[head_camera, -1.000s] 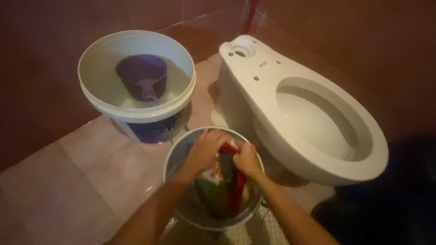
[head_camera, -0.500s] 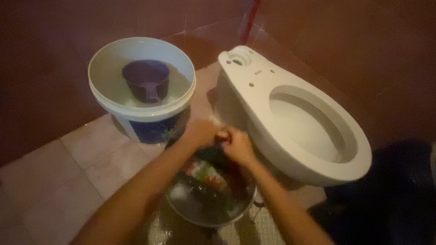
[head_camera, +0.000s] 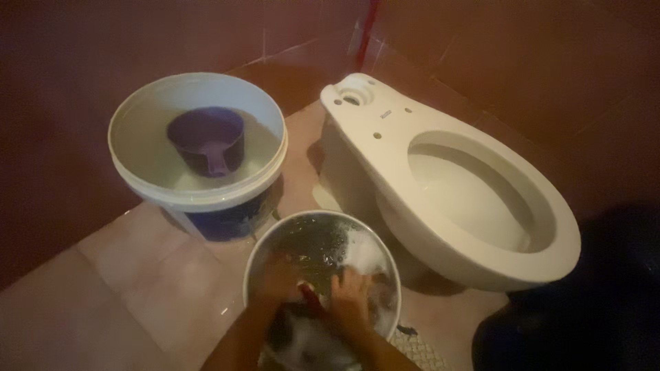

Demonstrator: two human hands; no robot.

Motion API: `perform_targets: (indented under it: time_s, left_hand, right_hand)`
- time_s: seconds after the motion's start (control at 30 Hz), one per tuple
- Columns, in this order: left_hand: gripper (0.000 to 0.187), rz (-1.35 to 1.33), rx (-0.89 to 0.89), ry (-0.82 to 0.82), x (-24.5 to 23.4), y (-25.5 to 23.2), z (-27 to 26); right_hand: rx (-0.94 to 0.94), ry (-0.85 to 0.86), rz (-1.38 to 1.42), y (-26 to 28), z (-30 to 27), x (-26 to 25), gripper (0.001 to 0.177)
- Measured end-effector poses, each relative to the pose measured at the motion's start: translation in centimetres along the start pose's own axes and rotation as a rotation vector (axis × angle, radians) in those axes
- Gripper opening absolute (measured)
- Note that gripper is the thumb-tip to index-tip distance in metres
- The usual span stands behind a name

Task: The person washes a patterned cloth by hand in a metal basin filled with soapy water. They repeatedly submerge, scrub, and wring the cloth, occasionally lifting it to inspect it before continuing the wash.

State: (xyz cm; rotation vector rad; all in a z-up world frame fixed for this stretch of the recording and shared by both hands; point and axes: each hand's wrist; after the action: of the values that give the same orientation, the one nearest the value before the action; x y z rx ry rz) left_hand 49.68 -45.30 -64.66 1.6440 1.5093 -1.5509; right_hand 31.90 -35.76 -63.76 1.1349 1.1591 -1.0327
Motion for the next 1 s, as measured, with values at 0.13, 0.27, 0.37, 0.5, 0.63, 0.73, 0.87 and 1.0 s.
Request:
perform_targets:
  time_s: [0.13,0.27,0.37,0.5,0.63,0.73,0.87,1.0]
  left_hand:
    - [0.031,-0.014,0.026,0.185,1.3,0.4,-1.5]
    - [0.029,-0.049,0.017,0.335,3.5,0.3,-3.2]
    - [0.028,-0.069,0.0,0.383,4.6,0.4,-3.0]
    - [0.026,-0.101,0.007,0.411,6.8,-0.2,-1.9]
    - [0.024,-0.11,-0.031,0.398,7.5,-0.5,-1.4]
    - [0.023,-0.095,-0.054,0.362,6.7,0.0,-0.1]
    - [0.022,-0.094,-0.051,0.361,6.0,-1.3,-0.3]
    - [0.021,-0.093,-0.049,0.352,6.3,-2.0,-1.2]
  right_hand:
    - [0.307,0.095,0.268,-2.7,-1.5,1.1,0.095]
    - [0.45,0.28,0.392,-5.2,-0.4,2.7,0.087]
    - [0.38,0.417,0.448,-6.2,1.7,4.5,0.081]
    - [0.319,0.525,0.468,-7.6,3.3,7.1,0.073]
    - [0.237,0.612,0.444,-7.8,4.8,8.6,0.066]
    - [0.198,0.618,0.439,-7.4,5.4,9.1,0.06]
    - [0.196,0.602,0.441,-8.1,3.3,7.2,0.053]
    - [0.172,0.523,0.447,-8.8,3.3,5.0,0.046]
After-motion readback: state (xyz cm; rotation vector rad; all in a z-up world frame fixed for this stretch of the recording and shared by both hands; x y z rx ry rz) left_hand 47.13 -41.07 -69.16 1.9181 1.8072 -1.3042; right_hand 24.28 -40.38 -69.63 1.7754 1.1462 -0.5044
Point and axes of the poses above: each hand's wrist, its own z-axis towards the middle knuckle, its own x-axis out of the palm, y = z × x, and after that the axes turned 4 degrees about y, right-handed
